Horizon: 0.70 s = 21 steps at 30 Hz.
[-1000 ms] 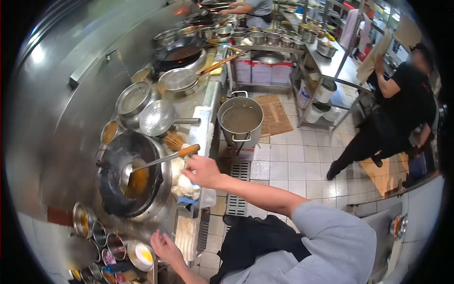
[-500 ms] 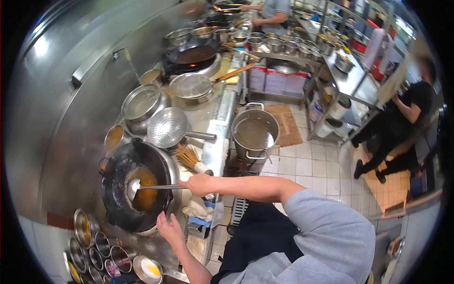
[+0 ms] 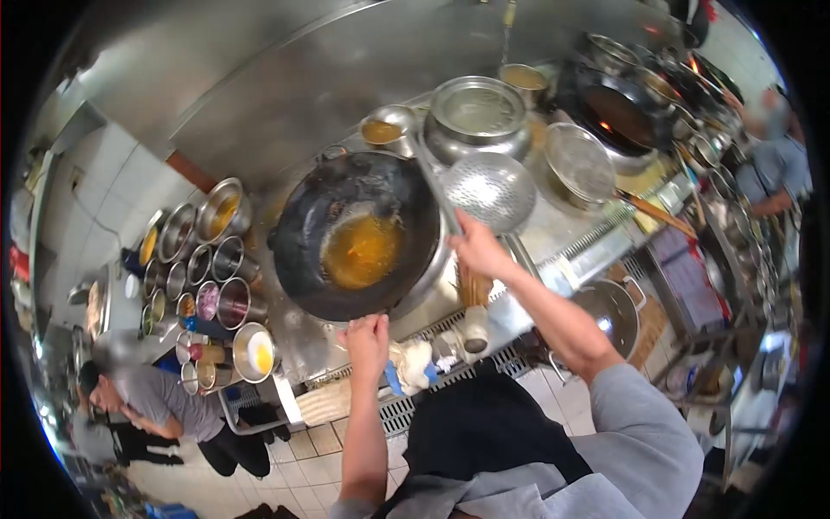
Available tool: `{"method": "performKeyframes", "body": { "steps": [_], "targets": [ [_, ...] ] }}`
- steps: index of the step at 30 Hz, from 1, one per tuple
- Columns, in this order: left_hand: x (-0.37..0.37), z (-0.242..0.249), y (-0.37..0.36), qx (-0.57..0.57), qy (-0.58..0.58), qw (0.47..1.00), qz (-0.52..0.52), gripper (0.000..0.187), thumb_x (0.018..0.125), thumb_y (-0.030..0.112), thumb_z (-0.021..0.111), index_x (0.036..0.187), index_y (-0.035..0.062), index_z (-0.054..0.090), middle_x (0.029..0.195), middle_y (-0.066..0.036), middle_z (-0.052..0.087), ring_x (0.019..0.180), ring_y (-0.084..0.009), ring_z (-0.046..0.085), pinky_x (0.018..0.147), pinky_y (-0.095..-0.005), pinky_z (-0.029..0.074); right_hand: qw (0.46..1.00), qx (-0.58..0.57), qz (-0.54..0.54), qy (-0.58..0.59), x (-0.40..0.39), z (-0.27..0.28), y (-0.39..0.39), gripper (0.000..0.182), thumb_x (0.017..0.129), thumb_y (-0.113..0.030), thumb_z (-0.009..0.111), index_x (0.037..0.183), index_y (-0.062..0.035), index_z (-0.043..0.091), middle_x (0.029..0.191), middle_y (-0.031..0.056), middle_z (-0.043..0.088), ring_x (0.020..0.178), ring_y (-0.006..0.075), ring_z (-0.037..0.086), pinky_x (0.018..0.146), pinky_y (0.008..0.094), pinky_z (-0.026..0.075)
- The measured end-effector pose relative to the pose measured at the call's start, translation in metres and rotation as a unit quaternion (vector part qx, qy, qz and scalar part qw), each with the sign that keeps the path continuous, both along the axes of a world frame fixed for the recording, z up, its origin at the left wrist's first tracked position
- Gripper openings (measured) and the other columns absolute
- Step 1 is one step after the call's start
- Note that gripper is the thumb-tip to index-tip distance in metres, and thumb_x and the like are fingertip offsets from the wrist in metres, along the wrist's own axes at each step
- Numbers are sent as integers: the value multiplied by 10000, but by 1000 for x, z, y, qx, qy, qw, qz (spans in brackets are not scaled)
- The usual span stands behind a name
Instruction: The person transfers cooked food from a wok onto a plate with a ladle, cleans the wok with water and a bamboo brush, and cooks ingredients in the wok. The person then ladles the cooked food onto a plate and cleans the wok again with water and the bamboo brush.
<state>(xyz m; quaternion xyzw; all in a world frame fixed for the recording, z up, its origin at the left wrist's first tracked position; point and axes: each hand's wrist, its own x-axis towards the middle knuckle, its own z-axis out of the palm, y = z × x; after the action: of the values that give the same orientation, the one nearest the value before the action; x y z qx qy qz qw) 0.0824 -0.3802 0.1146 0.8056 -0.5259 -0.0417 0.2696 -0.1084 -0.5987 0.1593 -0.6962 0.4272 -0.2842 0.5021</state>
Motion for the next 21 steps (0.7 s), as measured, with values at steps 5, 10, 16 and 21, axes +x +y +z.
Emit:
{"method": "performKeyframes", "body": {
  "steps": [5, 10, 16, 21],
  "targets": [
    [-8, 1, -5, 5, 28, 999, 42, 229, 871, 258, 636, 743, 71, 668, 717, -96, 637, 790, -276, 576, 809, -424, 310, 996, -64, 2, 61, 69, -2, -139, 214, 859, -93, 557, 1022, 38, 513, 644, 126, 599, 445, 231, 589, 439, 392, 481],
    [-20, 12, -6, 6, 23, 998, 61, 233, 863, 263, 647, 739, 66, 655, 669, -83, 602, 743, -266, 546, 798, -419, 313, 722, 592, 44, -355, 140, -4, -251, 121, 881, -77, 548, 791, -15, 495, 596, 40, 546, 435, 115, 546, 410, 242, 460],
    [-20, 1, -8, -10, 58, 996, 62, 233, 868, 265, 647, 764, 56, 646, 717, -111, 616, 797, -297, 555, 757, -443, 376, 983, -3, 120, 140, 54, 25, -224, 274, 783, -33, 537, 1031, 76, 578, 693, 158, 620, 487, 205, 589, 450, 326, 483],
    [-24, 5, -11, -44, 57, 996, 48, 225, 862, 229, 651, 754, 33, 631, 695, -125, 595, 734, -325, 551, 744, -444, 413, 991, -62, -104, 62, -33, 27, -164, 316, 776, -35, 527, 1055, 110, 559, 686, 169, 623, 500, 229, 610, 456, 364, 495]
  ]
}}
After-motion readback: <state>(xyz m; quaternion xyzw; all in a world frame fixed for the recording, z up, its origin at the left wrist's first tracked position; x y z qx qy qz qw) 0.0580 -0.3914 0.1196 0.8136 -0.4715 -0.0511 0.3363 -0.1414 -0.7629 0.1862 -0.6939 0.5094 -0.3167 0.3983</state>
